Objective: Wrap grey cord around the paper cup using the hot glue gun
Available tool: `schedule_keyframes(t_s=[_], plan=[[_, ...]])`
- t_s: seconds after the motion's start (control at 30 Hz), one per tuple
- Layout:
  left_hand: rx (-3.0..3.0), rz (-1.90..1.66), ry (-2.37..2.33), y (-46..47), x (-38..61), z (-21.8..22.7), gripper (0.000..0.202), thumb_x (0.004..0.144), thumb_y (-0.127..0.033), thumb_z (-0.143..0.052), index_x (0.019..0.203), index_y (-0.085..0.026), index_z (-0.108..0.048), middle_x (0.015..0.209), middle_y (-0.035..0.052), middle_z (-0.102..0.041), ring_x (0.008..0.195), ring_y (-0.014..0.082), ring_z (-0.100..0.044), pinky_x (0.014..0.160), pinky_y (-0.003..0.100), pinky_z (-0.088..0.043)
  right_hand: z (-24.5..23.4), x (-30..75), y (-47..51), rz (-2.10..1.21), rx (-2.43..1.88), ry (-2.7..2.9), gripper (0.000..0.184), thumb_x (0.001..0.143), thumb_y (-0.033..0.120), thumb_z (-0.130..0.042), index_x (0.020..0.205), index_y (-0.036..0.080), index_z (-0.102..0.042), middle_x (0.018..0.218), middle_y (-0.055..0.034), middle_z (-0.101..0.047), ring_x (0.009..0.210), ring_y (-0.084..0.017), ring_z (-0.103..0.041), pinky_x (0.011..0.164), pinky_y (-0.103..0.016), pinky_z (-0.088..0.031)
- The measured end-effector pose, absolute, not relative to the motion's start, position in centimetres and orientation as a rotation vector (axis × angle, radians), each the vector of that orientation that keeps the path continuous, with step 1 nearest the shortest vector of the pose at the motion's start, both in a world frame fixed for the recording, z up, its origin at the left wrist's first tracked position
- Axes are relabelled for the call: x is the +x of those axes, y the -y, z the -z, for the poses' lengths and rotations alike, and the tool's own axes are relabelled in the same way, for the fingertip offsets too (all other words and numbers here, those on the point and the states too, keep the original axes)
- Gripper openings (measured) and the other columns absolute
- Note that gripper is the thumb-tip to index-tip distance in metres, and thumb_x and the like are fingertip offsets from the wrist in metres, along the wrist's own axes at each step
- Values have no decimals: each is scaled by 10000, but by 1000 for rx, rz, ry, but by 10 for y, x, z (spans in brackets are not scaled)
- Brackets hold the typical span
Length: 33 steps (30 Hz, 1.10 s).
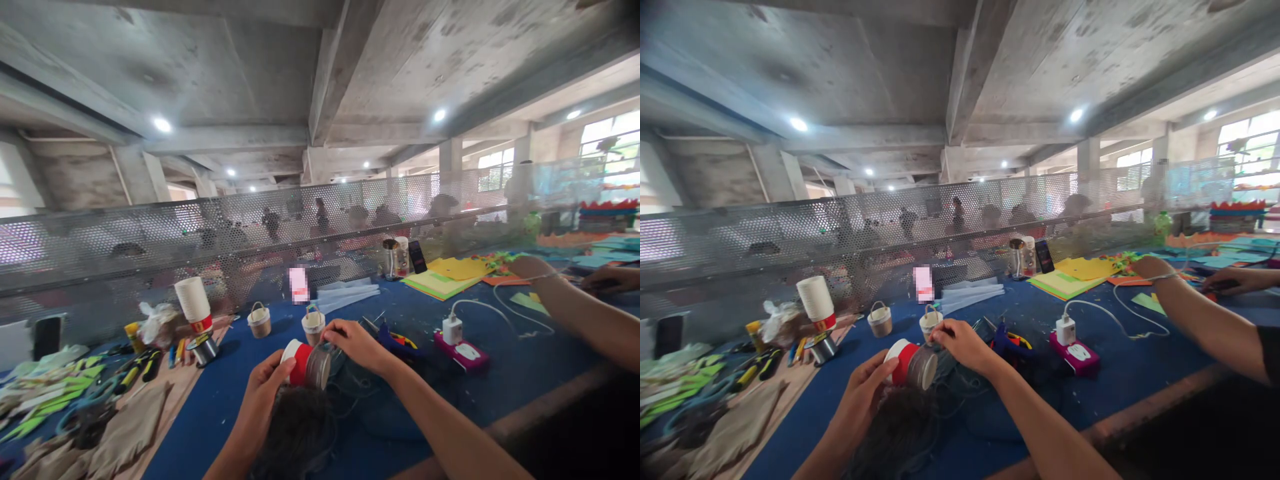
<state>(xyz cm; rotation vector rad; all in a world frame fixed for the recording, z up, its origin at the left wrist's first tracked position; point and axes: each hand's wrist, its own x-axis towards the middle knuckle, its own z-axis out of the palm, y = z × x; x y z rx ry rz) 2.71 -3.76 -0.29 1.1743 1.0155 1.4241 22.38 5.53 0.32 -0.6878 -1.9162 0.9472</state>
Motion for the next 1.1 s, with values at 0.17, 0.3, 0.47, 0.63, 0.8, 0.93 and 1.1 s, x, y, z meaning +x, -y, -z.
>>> schedule_keyframes(t_s=[0.17, 0.3, 0.47, 0.63, 0.8, 0.93, 1.1], plan=[[1236, -1427, -1088, 42, 37, -3, 374, 709, -499, -739, 822, -143, -712, 526, -28, -544, 495, 134, -505, 502, 231, -398, 1, 221, -57, -880, -684, 1809, 304, 966, 409, -463, 851, 172, -614, 680, 12, -587, 630, -137, -554, 657, -250, -430], [1266, -1403, -1086, 43, 39, -3, 412, 707, -552, -718, 796, -150, -708, 525, -19, -558, 503, 146, -521, 506, 237, -397, 3, 218, -55, -903, -676, 1762, 290, 971, 420, -444, 823, 197, -555, 699, 19, -568, 589, -132, -550, 617, -247, -428], [1270, -1381, -1077, 43, 39, -3, 406, 702, -548, -723, 792, -153, -704, 540, -14, -571, 520, 154, -539, 511, 238, -391, 6, 217, -53, -642, -805, 1829, 244, 990, 340, -424, 832, 215, -562, 687, 20, -577, 628, -147, -557, 645, -254, -388], [1241, -1419, -1048, 45, 39, -3, 371, 740, -518, -708, 804, -152, -704, 548, -20, -559, 516, 139, -515, 511, 230, -384, 9, 216, -53, -423, -880, 1910, 243, 1000, 280, -413, 835, 215, -580, 722, 14, -607, 653, -151, -555, 731, -279, -362], [1197, -1422, -943, 47, 39, -4, 324, 761, -454, -720, 859, -145, -709, 632, -10, -587, 557, 124, -508, 525, 214, -389, 13, 212, -55, -401, -904, 1968, 255, 995, 261, -419, 833, 212, -610, 765, -1, -639, 712, -161, -577, 779, -286, -359], [1211, -1428, -934, 47, 36, -4, 324, 767, -450, -717, 878, -146, -711, 642, -8, -597, 578, 130, -522, 531, 213, -396, 17, 210, -56, -471, -910, 2014, 244, 976, 229, -442, 835, 201, -638, 789, -11, -663, 732, -159, -593, 749, -266, -376], [1284, -1456, -1054, 42, 29, -1, 355, 765, -481, -706, 868, -141, -717, 628, 6, -606, 580, 148, -540, 532, 230, -408, 19, 212, -55, -701, -776, 2084, 215, 952, 254, -484, 867, 173, -665, 820, -30, -683, 754, -174, -607, 678, -248, -425]])
